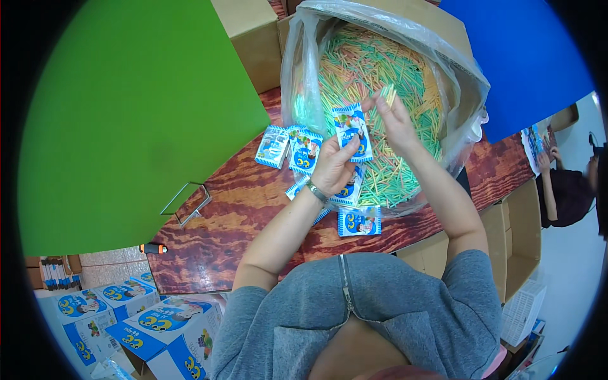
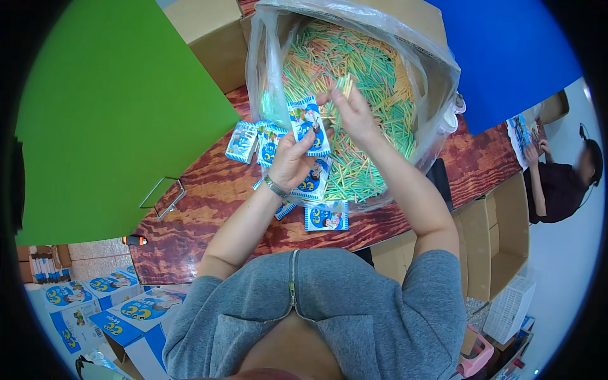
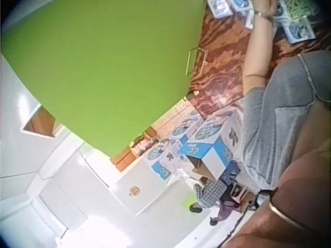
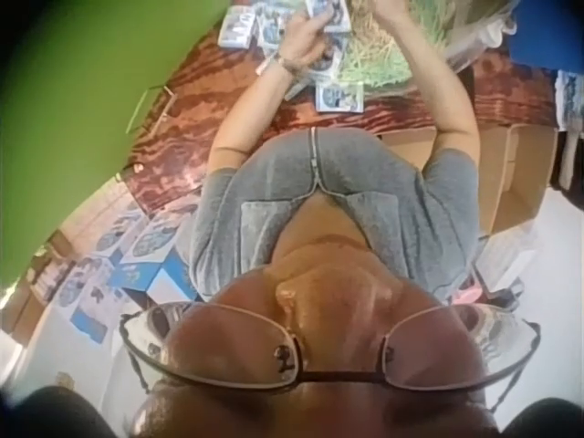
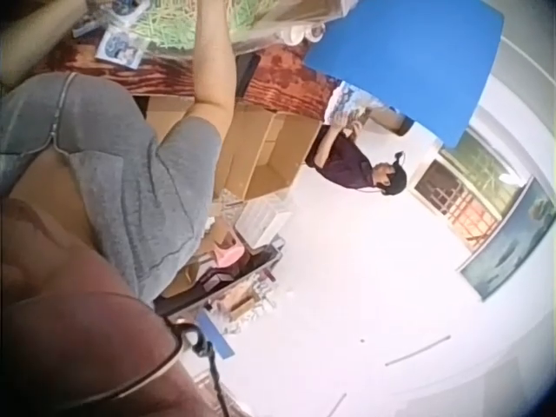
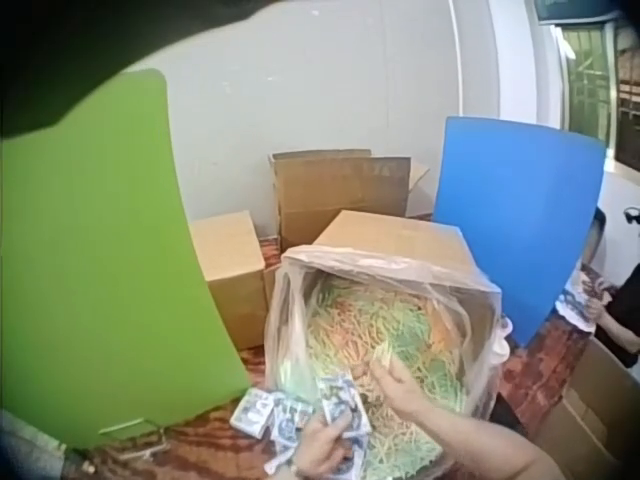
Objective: Packaging stacks of small blue toy packets and rubber bands into cardboard boxes at a workstation.
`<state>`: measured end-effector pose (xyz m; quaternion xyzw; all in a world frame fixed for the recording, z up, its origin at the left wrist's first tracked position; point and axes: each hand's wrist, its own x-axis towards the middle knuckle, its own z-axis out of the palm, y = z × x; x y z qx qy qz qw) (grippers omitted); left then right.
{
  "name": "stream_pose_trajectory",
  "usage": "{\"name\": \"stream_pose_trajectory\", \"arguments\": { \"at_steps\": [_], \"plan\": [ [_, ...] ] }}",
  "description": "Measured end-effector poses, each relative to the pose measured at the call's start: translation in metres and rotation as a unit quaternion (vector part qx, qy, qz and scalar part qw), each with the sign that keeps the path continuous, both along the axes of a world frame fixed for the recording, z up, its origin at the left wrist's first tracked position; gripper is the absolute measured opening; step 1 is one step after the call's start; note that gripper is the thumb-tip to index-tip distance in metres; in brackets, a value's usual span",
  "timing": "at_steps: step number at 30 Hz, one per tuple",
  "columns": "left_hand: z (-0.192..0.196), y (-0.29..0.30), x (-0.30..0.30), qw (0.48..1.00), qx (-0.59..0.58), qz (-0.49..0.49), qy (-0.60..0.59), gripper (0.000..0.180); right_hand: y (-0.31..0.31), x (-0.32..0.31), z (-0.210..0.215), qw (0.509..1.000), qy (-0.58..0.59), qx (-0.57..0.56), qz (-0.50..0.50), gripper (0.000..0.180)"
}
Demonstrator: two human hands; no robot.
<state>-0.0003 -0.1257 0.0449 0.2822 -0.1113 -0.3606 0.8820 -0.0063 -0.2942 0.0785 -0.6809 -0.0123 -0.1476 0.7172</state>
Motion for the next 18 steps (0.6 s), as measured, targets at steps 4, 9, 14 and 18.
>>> {"name": "stream_pose_trajectory", "arguments": {
  "at_steps": [4, 9, 14, 18],
  "plan": [
    [0.011, -0.008, -0.002, 0.998, -0.052, 0.023, 0.015, 0.033, 0.018, -0.008, -0.016, 1.0, -0.018, 0.014, -0.001, 0.022],
    [0.022, 0.004, -0.005, 0.998, -0.023, 0.06, 0.005, 0.018, 0.003, -0.012, 0.001, 0.997, -0.001, -0.075, 0.03, 0.025],
    [-0.005, 0.048, 0.016, 0.777, 0.397, 0.268, -0.409, 0.02, -0.004, -0.023, 0.116, 0.886, 0.183, -0.379, 0.197, 0.019],
    [0.011, 0.049, 0.016, 0.642, 0.387, 0.383, -0.54, 0.021, -0.005, -0.014, 0.131, 0.786, 0.036, -0.555, 0.268, 0.021]
  ]
}}
